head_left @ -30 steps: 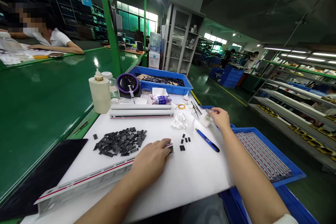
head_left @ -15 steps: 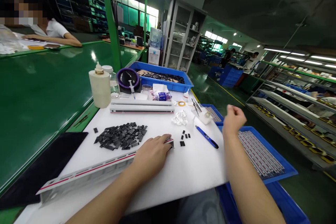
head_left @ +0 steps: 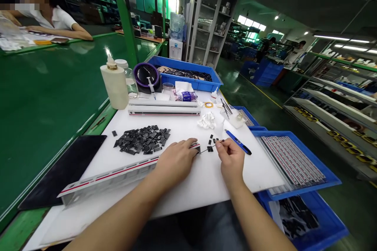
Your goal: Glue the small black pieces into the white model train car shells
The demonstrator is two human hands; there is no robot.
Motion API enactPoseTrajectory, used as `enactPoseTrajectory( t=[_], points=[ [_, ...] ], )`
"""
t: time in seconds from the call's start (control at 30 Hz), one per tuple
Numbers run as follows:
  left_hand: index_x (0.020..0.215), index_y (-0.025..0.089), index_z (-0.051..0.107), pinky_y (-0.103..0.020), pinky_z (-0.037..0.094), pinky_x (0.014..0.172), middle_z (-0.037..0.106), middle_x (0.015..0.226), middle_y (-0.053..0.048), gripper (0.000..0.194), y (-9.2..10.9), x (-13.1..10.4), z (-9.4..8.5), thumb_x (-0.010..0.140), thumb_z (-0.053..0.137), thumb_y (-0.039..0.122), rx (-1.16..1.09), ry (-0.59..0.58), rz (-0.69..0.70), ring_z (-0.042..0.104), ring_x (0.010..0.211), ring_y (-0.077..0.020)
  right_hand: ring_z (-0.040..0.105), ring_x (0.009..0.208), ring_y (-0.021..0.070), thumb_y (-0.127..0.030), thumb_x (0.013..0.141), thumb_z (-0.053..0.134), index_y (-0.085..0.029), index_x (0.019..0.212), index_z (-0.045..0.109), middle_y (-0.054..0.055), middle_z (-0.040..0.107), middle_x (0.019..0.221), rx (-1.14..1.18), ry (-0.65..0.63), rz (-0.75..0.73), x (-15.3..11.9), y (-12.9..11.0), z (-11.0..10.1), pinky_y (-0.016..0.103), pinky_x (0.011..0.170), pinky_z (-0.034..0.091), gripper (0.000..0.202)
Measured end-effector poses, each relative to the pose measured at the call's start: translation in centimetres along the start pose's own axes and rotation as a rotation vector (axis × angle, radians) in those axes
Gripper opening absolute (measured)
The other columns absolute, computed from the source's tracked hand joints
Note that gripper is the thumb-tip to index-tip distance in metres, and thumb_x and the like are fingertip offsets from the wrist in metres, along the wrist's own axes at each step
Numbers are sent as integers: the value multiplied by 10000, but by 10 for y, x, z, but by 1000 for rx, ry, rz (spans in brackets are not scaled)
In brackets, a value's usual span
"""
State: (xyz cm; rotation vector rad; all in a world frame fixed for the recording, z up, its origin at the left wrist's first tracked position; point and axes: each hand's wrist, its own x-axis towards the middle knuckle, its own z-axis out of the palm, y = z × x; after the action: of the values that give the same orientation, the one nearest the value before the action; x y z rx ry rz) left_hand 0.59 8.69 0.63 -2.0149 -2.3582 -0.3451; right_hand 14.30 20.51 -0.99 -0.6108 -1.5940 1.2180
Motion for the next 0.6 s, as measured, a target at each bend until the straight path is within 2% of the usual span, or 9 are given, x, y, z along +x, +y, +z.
enactPoseTrajectory(
  t=[0.1,0.27,0.6],
  points=[
    [1056,247,706,-427,488,911,528,1415,-41,313,0,0,0,963,408,226,-7,-2,-3,608,1124,-260,424,600,121,-381,818,690,-197,644,573,-49,379,617,-62,-29,-20,2,0,1,286,586,381,279],
    [1067,241,703,-424,488,911,529,1414,-48,318,0,0,-1,960,404,220,-7,-2,2,608,1127,-261,408,592,118,-371,827,682,-196,683,608,-45,397,637,-101,-74,-13,2,3,2,286,587,377,238],
    [1100,253,696,-427,487,920,511,1437,-49,327,0,0,-3,943,414,198,-5,-15,-2,601,1154,-268,421,595,118,-365,842,659,-188,731,644,-41,422,645,-130,-92,-45,0,2,2,277,583,377,209]
  ],
)
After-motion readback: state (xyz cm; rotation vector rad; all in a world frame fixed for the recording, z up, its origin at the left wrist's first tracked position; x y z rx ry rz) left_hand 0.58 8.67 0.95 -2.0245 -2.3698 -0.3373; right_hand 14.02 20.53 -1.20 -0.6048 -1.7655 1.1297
